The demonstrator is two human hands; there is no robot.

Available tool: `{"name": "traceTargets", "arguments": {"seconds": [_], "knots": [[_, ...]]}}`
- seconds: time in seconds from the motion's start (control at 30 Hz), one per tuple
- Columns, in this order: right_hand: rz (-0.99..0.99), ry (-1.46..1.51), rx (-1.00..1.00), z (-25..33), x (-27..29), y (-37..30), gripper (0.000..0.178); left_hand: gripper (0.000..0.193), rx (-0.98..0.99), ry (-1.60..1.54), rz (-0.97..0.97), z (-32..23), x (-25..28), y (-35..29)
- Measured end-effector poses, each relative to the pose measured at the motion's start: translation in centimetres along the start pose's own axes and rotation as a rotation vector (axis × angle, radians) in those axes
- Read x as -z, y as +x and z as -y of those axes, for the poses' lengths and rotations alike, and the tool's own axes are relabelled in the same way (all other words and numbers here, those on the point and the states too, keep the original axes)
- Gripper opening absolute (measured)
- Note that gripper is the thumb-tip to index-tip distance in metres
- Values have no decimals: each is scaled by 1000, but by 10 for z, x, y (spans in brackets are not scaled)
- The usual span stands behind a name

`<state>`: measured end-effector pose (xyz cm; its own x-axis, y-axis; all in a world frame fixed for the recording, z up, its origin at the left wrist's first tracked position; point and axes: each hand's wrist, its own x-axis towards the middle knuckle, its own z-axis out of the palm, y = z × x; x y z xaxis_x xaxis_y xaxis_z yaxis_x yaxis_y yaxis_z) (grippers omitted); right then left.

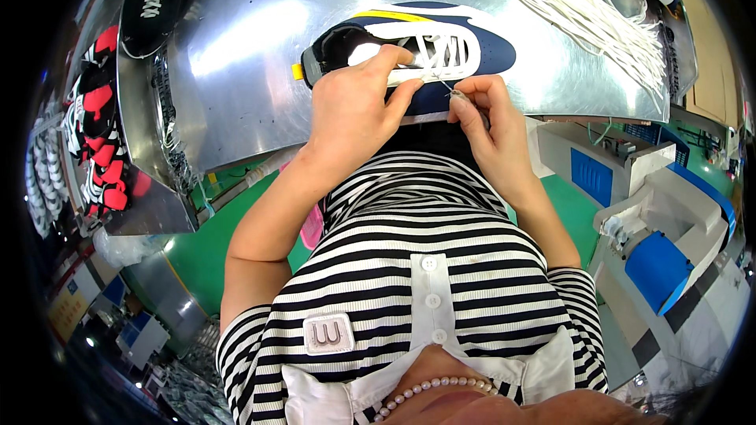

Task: The person laces a blue and white sneaker by hand. The person takes a white lace from a pile, threads it through the eyelets of the shoe, and ties the ends.

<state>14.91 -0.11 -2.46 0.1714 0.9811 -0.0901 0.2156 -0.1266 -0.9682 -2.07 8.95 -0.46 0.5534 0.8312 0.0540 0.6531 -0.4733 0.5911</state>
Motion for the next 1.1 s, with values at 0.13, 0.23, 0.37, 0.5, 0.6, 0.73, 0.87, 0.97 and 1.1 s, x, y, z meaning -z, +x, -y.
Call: {"name": "traceTargets", "arguments": {"seconds": [0.13, 0.23, 0.37, 0.5, 0.6, 0.73, 0.87, 0.97, 1.1], "knots": [[34, -40, -47, 4, 0, 1, 13, 23, -84, -2, -40, 2, 0, 1], [39, -50, 9, 1, 0, 3, 13, 22, -93, -26, -19, 5, -1, 0], [-7, -156, -33, -4, -10, 9, 14, 22, -268, -28, -60, 9, -8, -3], [52, -252, -35, 1, -21, 20, 17, 23, -401, 16, -104, 9, -15, -5], [145, -255, -90, 12, -4, 21, 15, 23, -308, 57, -77, 8, -12, -8], [58, -255, -267, 19, 31, 19, 15, 23, -182, -43, 24, 5, -1, -8], [-152, -78, 135, -10, 14, 48, 13, 24, -144, -136, 252, 3, 7, 0], [-304, -287, 317, -31, 0, 57, 13, 22, -165, -125, 369, 6, 15, 6], [-310, -277, 205, -34, 0, 53, 14, 27, -182, 1, 526, 13, 25, 2]]}}
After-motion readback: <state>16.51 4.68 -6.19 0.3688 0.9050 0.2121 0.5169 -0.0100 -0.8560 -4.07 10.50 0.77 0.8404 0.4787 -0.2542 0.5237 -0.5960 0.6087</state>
